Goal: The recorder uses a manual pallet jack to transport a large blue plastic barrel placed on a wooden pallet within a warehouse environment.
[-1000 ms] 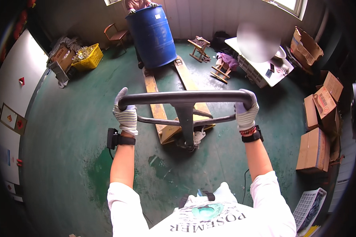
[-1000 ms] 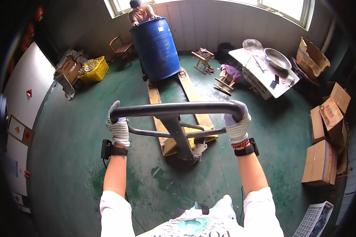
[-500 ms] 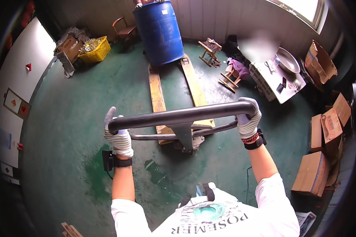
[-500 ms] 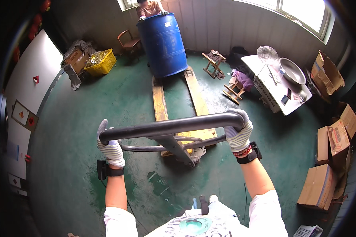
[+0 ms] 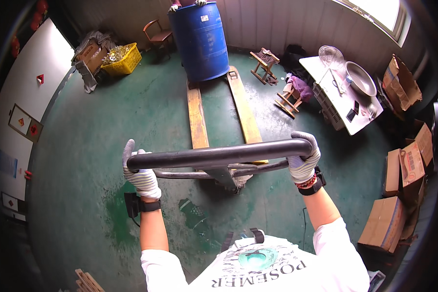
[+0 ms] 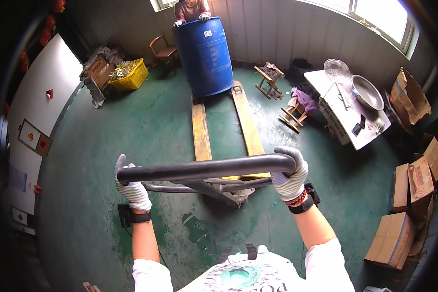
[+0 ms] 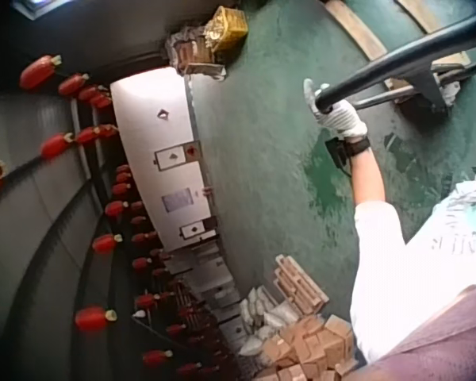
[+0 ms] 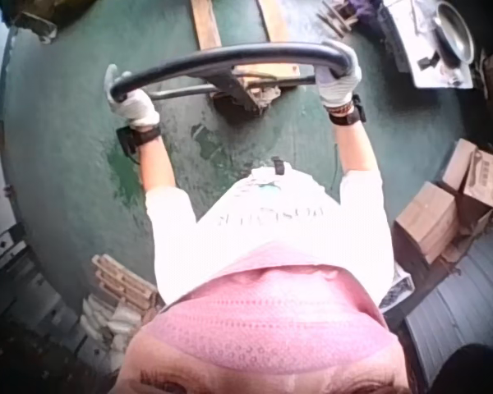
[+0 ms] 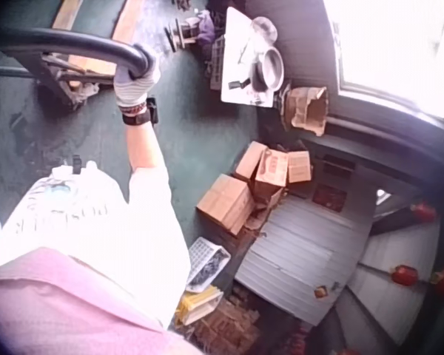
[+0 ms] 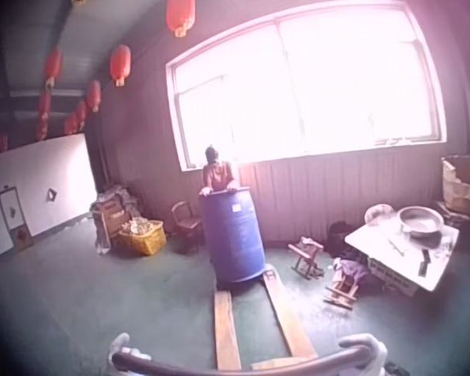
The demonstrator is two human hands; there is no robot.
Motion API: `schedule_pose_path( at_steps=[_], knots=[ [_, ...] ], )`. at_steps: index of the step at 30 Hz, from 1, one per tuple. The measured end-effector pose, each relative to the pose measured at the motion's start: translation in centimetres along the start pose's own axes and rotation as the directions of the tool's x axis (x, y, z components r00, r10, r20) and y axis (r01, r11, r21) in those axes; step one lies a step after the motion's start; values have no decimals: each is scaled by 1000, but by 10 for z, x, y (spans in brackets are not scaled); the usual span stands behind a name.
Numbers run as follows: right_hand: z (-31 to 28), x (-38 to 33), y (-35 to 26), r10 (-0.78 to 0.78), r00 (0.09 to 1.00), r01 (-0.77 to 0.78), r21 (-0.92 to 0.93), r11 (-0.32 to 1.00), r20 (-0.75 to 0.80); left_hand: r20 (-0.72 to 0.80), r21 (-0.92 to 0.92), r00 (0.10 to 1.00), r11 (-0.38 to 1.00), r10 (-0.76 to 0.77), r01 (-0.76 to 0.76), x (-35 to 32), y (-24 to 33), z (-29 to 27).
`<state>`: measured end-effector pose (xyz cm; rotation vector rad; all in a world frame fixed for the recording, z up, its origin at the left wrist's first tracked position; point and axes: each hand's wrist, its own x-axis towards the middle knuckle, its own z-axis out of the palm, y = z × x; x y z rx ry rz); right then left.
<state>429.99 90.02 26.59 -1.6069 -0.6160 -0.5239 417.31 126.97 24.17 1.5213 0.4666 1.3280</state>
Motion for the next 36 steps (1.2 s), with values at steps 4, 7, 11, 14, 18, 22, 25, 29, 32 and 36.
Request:
schedule_pose_path(
  at_steps=[4, 7, 11, 14, 18, 22, 25, 29, 32, 36],
  knots=[
    [0, 2, 0, -17, 1000, 17, -4, 1000, 21, 8, -75, 999, 996, -45, 46, 0, -7, -2],
    [3, 3, -4, -16, 1000, 16, -28, 999, 14, 40, -136, 998, 990, -42, 47, 2, -5, -1],
    [0, 6, -3, -52, 998, 53, -45, 998, 18, 54, -127, 998, 991, -31, 38, 4, -6, 1],
    [-3, 5, -3, -49, 999, 51, -84, 995, 24, 43, -131, 998, 990, -50, 56, 1, -5, 2],
    [-5, 3, -9, -30, 999, 33, -110, 993, 30, 24, -138, 997, 988, -67, 70, -3, 0, 1],
    [-7, 0, -6, 11, 999, -9, -75, 997, 31, -3, -157, 995, 983, -96, 94, -3, 3, 2],
    [-8, -2, -6, 0, 1000, 1, -77, 997, 19, 1, -149, 994, 983, -108, 107, -2, 2, 3],
    [-8, -21, -11, 4, 1000, -3, -124, 992, 2, 33, -86, 998, 995, -55, 57, 14, -10, 6],
    [-2, -28, -23, -29, 995, 34, -45, 998, 96, 65, -20, 986, 987, -156, 157, 37, -17, 24],
    [28, -38, -61, 42, 983, -36, -37, 999, 181, 179, -38, 975, 989, -134, 143, 78, -39, 41]
  ],
)
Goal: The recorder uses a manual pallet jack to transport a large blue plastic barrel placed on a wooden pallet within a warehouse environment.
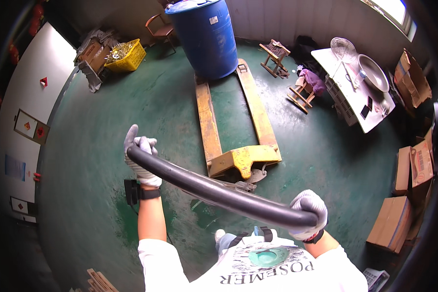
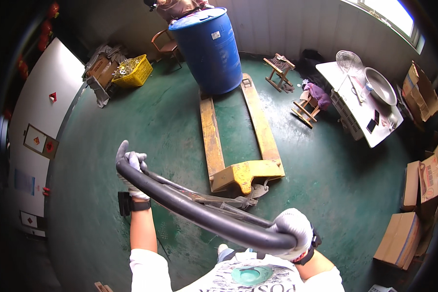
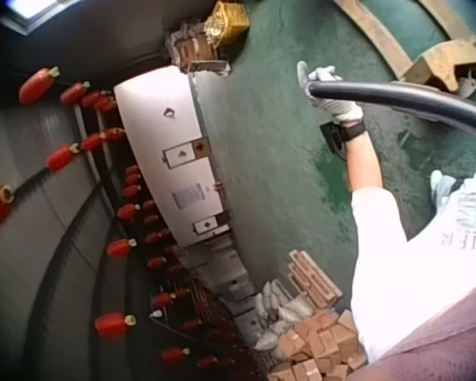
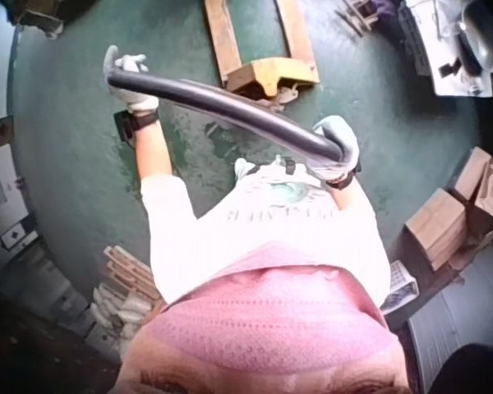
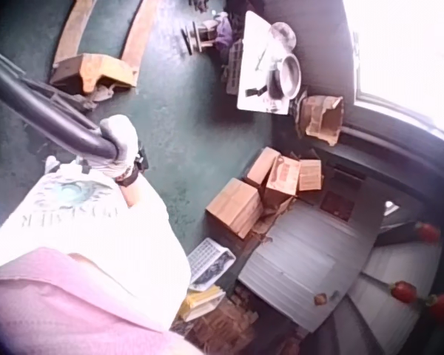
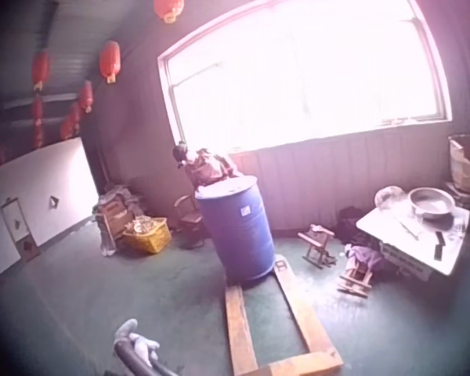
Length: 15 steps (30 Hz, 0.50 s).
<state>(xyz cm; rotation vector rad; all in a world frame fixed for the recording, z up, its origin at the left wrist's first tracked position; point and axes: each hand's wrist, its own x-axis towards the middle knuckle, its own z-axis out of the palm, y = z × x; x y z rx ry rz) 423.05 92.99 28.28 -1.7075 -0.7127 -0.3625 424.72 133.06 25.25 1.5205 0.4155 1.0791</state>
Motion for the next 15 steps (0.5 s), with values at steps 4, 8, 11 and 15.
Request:
schedule_pose_path(
  at_steps=[4, 8, 11, 15],
  knots=[
    [25, 0, -25, 23, 962, -23, -6, 1000, 272, 113, -82, 992, 996, 49, -40, 48, -17, 18],
    [60, -35, -51, 40, 997, -35, -75, 997, 61, 322, -370, 945, 926, 58, 69, 75, -32, 69],
    [116, -46, -58, -5, 996, -14, -220, 975, -87, 441, -478, 897, 842, -17, 251, 95, -37, 103],
    [194, -37, -68, 12, 857, -124, -184, 975, -516, 652, -494, 737, 836, 176, 238, 126, -59, 148]
  ],
)
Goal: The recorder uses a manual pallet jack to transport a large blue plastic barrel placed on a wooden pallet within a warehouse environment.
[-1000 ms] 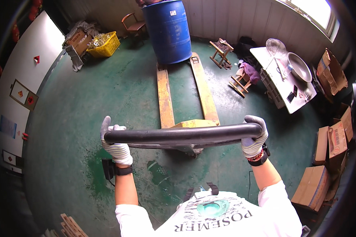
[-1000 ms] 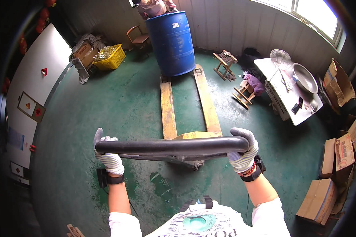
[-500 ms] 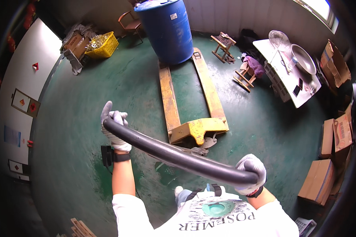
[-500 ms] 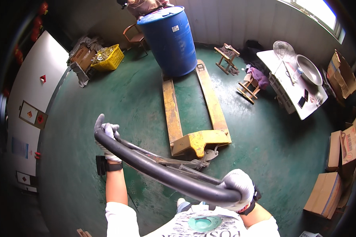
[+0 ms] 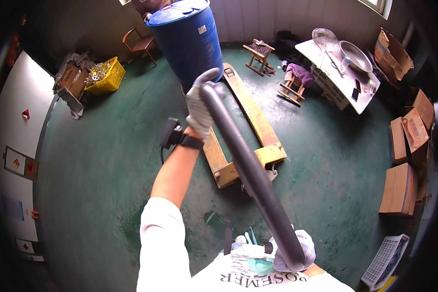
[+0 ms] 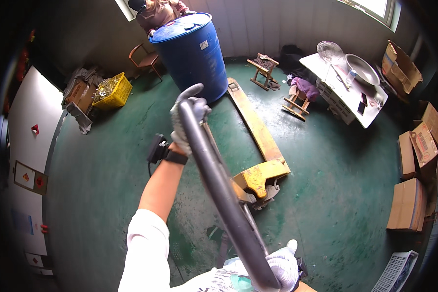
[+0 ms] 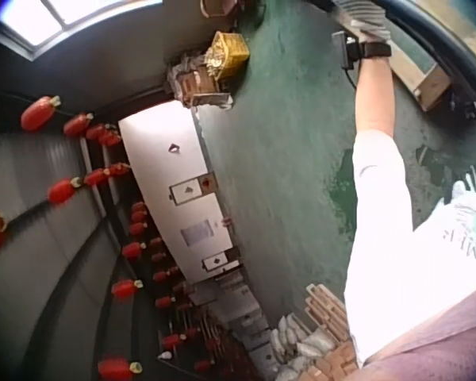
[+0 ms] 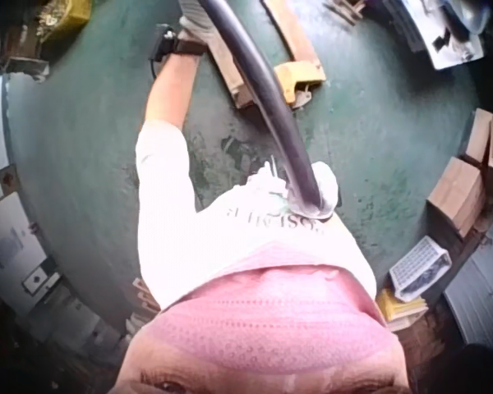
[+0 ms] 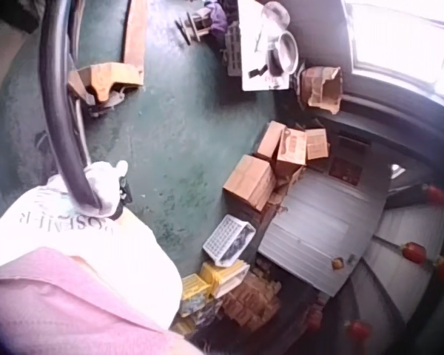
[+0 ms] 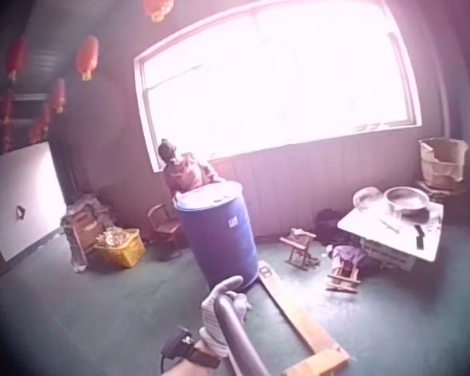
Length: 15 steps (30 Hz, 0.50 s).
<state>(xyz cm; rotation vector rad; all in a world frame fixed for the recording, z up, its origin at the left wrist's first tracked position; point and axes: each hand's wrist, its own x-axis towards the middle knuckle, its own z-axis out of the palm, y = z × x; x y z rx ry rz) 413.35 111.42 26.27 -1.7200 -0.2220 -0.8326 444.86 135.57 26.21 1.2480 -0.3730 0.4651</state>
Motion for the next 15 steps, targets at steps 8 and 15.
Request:
schedule_pose_path(
  at_steps=[8, 15],
  knots=[
    [-7, -2, -4, -30, 970, 29, 7, 1000, 243, 42, -43, 989, 989, 142, -141, 29, -20, 53],
    [-9, -3, -3, -32, 955, 22, 38, 999, 296, -2, 175, 980, 965, 198, -194, 25, -35, 40]
  ],
)
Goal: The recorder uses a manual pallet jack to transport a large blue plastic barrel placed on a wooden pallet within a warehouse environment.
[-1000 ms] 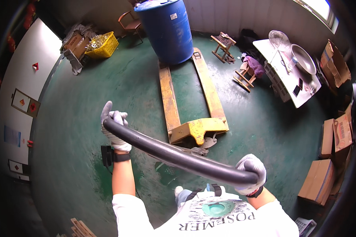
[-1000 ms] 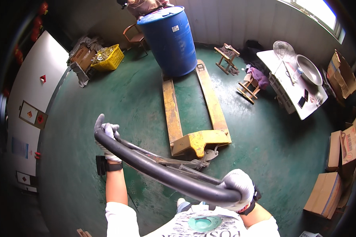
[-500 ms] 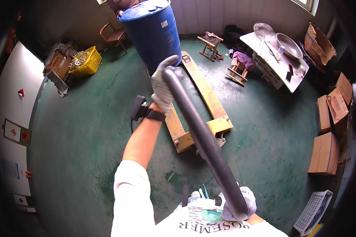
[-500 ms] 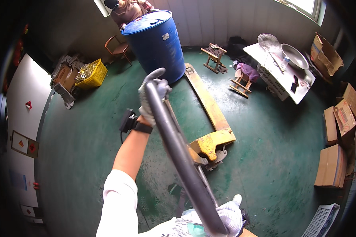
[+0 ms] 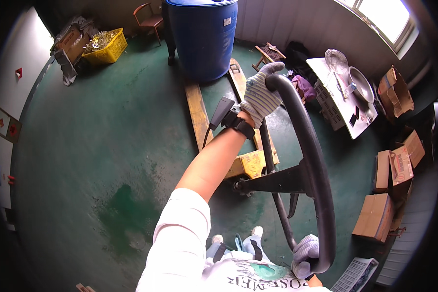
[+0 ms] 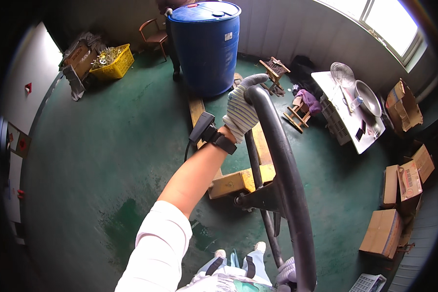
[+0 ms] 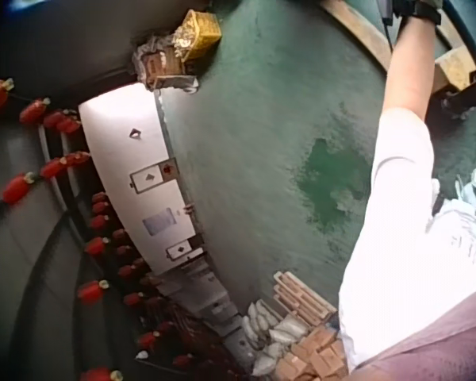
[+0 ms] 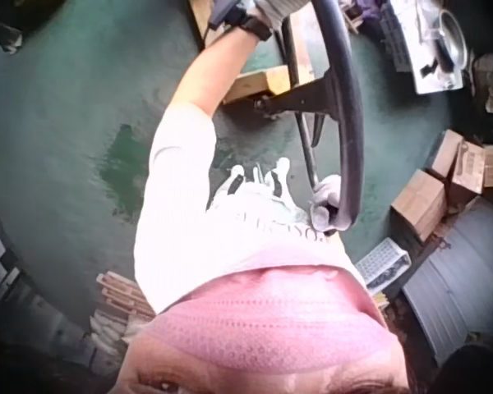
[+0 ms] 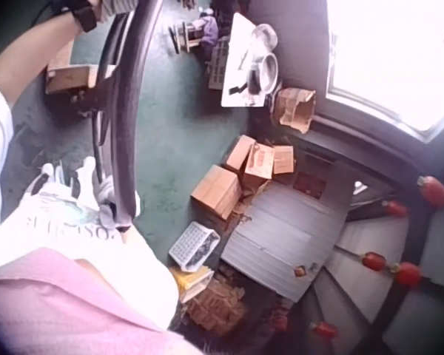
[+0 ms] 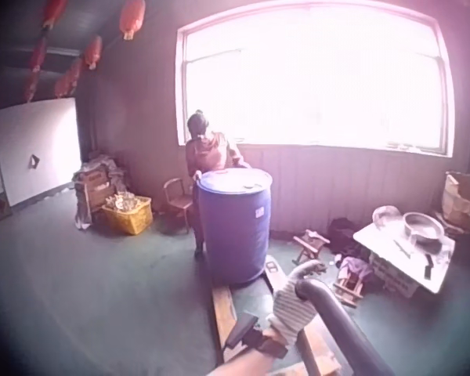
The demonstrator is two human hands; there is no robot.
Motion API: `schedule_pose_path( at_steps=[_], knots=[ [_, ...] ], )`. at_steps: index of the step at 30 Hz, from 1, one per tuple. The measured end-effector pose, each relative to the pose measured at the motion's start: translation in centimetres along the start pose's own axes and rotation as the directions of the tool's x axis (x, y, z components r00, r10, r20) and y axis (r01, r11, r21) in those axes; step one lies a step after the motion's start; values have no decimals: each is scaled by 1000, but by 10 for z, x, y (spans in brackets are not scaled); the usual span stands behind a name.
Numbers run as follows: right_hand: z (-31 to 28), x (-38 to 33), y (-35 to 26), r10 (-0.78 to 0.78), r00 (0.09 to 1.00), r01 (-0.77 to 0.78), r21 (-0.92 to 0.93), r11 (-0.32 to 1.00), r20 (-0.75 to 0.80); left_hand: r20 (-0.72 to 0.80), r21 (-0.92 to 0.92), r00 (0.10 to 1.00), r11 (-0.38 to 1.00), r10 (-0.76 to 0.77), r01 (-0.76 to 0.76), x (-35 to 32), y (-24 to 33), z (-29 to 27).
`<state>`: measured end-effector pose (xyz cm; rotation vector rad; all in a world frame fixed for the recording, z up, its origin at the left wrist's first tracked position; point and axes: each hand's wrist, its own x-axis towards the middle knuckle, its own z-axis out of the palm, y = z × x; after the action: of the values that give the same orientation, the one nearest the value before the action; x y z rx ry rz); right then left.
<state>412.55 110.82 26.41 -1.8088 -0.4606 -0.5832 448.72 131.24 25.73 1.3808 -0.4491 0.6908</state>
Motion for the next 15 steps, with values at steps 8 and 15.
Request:
schedule_pose_path(
  at_steps=[8, 15],
  knots=[
    [-6, 13, -4, 19, 998, -20, 18, 1000, 53, -142, 83, 987, 993, -78, 90, -1, 18, 6],
    [-6, 13, -11, 23, 996, -25, 27, 999, 91, -217, 191, 973, 981, 82, -40, -1, 19, 10]
  ],
)
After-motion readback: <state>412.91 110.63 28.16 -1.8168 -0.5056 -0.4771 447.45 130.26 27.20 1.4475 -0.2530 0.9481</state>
